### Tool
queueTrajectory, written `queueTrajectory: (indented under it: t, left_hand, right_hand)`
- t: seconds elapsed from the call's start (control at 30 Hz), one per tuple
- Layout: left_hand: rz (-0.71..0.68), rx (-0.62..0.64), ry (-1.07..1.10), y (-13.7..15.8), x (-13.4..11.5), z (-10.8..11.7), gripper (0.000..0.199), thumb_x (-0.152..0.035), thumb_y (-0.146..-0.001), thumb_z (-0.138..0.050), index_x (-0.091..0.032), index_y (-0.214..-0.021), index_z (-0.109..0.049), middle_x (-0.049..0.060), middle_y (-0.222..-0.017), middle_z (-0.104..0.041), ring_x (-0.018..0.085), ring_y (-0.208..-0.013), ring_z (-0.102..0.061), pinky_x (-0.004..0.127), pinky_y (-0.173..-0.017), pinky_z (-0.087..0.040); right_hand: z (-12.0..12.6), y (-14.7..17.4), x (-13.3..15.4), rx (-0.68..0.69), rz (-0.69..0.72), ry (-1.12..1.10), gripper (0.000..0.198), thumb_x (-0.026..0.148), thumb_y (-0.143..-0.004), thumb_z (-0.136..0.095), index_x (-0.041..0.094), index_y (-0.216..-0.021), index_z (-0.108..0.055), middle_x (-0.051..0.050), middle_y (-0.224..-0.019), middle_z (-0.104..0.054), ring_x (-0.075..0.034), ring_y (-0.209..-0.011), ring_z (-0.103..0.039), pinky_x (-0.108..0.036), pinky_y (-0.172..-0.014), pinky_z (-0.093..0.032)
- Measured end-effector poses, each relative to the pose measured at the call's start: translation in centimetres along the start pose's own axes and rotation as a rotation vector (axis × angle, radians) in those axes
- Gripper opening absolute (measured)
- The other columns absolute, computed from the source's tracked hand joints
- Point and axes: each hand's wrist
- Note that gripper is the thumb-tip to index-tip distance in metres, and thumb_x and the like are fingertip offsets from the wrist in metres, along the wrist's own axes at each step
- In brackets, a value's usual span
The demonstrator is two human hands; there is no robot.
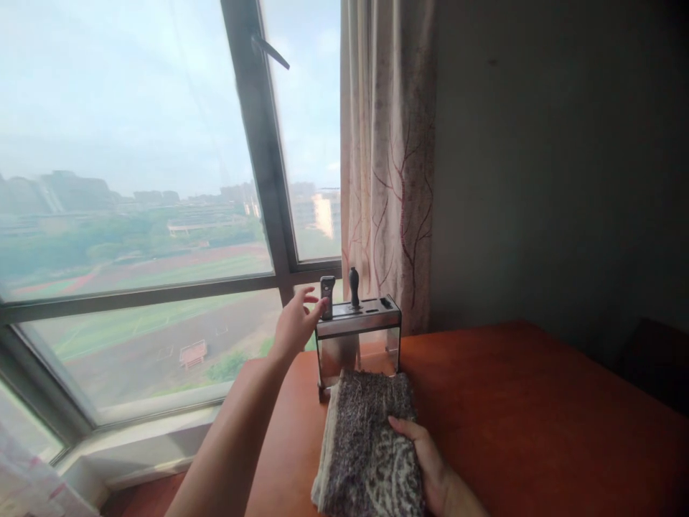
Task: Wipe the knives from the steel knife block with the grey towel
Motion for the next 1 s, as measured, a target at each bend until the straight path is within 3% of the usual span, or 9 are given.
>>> queueTrajectory:
  t: [0.17, 0.37, 0.57, 0.83, 1.0]
  left_hand:
    - [-0.121, 0.249, 0.141, -2.5, 0.3, -1.1, 0.027, -0.042, -0.077, -0.059, -0.015, -0.077, -0.065, 0.004, -0.070, -0.065, 0.017, -0.063, -0.058, 0.025, -0.056, -0.040]
    - [-0.087, 0.283, 0.295, -3.2, -0.2, -0.8, 0.029, -0.041, -0.075, -0.063, -0.012, -0.071, -0.065, 0.005, -0.067, -0.066, 0.016, -0.062, -0.058, 0.025, -0.058, -0.041]
    - [-0.022, 0.109, 0.409, -5.1, -2.5, 0.9, 0.033, -0.045, -0.076, -0.062, -0.012, -0.073, -0.064, 0.006, -0.066, -0.066, 0.014, -0.057, -0.056, 0.024, -0.054, -0.039]
    - [-0.174, -0.155, 0.435, -8.1, -7.5, 4.4, 0.034, -0.044, -0.080, -0.059, -0.010, -0.075, -0.062, 0.002, -0.064, -0.061, 0.010, -0.054, -0.050, 0.021, -0.052, -0.033]
    - [-0.209, -0.294, 0.537, -8.8, -10.0, 6.5, 0.040, -0.044, -0.086, -0.053, -0.004, -0.088, -0.057, 0.003, -0.069, -0.061, 0.006, -0.054, -0.047, 0.019, -0.053, -0.029]
  right_hand:
    - [-0.1, 0.0, 0.1, 0.002, 0.028, -0.052, 0.042, 0.039, -0.073, -0.056, 0.008, -0.100, -0.065, -0.015, -0.082, -0.073, -0.030, -0.082, -0.069, -0.046, -0.085, -0.048]
    - [0.2, -0.1, 0.2, 0.016, 0.038, -0.088, 0.037, 0.035, -0.075, -0.057, 0.007, -0.096, -0.065, -0.015, -0.083, -0.073, -0.028, -0.087, -0.068, -0.043, -0.087, -0.048]
    - [0.3, -0.3, 0.2, -0.002, 0.067, -0.093, 0.035, 0.032, -0.075, -0.058, 0.006, -0.096, -0.065, -0.015, -0.081, -0.073, -0.027, -0.084, -0.069, -0.041, -0.088, -0.047]
    - [0.0, 0.0, 0.3, 0.021, 0.049, -0.090, 0.040, 0.034, -0.076, -0.058, 0.007, -0.105, -0.062, -0.015, -0.084, -0.074, -0.028, -0.082, -0.070, -0.043, -0.087, -0.047]
    - [-0.1, 0.1, 0.4, 0.036, 0.038, -0.093, 0.042, 0.035, -0.076, -0.057, 0.006, -0.107, -0.062, -0.015, -0.087, -0.073, -0.028, -0.083, -0.069, -0.044, -0.088, -0.047]
Point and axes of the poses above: each hand's wrist, its own y-axis away from the middle knuckle, its own z-axis out of the back of the hand, x = y × z
